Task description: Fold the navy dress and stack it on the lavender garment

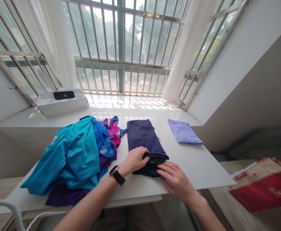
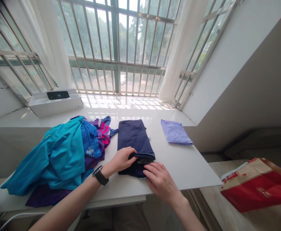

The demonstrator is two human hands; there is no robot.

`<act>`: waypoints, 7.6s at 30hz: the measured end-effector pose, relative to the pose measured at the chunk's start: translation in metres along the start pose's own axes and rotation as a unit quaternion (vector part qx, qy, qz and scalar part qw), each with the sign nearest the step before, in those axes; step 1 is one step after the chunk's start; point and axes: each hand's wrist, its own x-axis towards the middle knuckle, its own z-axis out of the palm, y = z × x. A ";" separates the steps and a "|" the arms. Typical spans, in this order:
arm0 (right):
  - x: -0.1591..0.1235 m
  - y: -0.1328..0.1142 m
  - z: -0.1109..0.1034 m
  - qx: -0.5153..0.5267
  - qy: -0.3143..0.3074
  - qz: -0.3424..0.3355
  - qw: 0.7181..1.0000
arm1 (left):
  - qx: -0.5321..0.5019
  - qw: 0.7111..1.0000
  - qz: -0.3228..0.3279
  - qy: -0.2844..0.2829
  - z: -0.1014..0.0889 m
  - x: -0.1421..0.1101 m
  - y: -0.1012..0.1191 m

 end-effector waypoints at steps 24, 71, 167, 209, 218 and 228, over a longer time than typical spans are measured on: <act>0.031 -0.003 0.036 0.108 0.097 0.431 0.891 | 0.010 0.984 0.141 -0.105 -0.012 -0.012 0.009; -0.003 -0.014 0.017 -0.028 0.032 0.136 0.990 | 0.247 0.957 0.135 -0.069 0.018 -0.048 0.041; 0.104 0.120 0.029 0.102 -0.151 0.292 0.939 | 0.129 0.988 0.073 -0.035 -0.020 0.019 -0.039; 0.092 0.148 0.057 -0.140 -0.006 0.254 0.957 | 0.211 0.976 0.029 -0.048 -0.044 0.010 -0.003; 0.103 0.114 0.041 -0.040 -0.093 0.306 0.947 | 0.097 0.970 0.207 -0.085 -0.033 0.004 -0.010; 0.110 0.114 0.052 -0.028 -0.045 0.201 0.978 | 0.095 0.981 0.145 -0.086 -0.020 0.001 -0.021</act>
